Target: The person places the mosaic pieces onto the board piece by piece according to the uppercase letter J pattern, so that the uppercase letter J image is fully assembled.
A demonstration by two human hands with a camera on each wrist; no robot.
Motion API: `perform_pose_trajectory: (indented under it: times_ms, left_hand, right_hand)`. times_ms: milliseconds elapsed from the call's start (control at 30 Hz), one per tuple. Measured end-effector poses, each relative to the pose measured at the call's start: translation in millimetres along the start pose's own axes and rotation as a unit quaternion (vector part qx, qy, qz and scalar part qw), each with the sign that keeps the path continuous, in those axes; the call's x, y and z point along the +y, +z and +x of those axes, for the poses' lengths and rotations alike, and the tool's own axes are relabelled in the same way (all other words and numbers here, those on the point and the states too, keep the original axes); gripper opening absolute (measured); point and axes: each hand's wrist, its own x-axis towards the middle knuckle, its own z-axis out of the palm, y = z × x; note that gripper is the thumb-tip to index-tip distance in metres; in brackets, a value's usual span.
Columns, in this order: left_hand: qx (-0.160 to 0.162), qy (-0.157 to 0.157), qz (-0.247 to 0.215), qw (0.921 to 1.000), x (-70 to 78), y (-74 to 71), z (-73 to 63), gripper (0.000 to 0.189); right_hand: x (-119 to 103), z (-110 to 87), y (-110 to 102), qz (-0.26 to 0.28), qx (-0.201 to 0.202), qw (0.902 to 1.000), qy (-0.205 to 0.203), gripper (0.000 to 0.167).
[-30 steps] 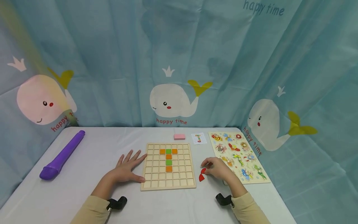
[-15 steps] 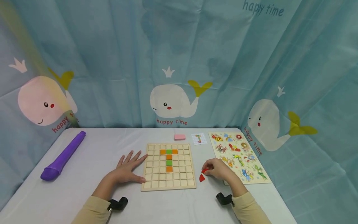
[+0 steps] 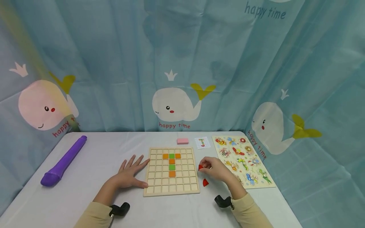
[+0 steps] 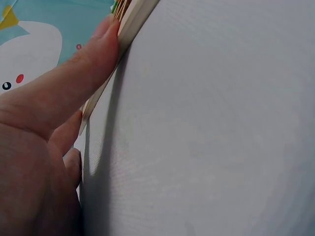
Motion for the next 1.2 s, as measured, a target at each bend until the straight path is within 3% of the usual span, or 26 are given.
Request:
perform_pose_trajectory:
  times_ms: [533,767,1000,1200]
  left_hand:
    - [0.002,0.002,-0.007,1.0,-0.7,-0.9,0.2,0.117]
    - [0.013,0.001,-0.003,0.9999,-5.8,3.0,2.1,0.119]
    - [0.009,0.012,-0.014,0.9998,1.4,-2.2,-2.4,0.117]
    - [0.001,0.002,0.0,1.0,4.5,-5.9,-2.9,0.116]
  right_hand:
    - [-34,18.2,42,0.021,-0.015,0.9985,-0.049,0.009]
    - [-44,25.0,64,0.057,-0.019,0.9979,-0.026,0.007]
    - [-54,27.3,81,0.045,-0.013,0.9989,-0.004,0.009]
    - [-62,29.1,87,0.038,-0.001,0.9992,0.012,0.01]
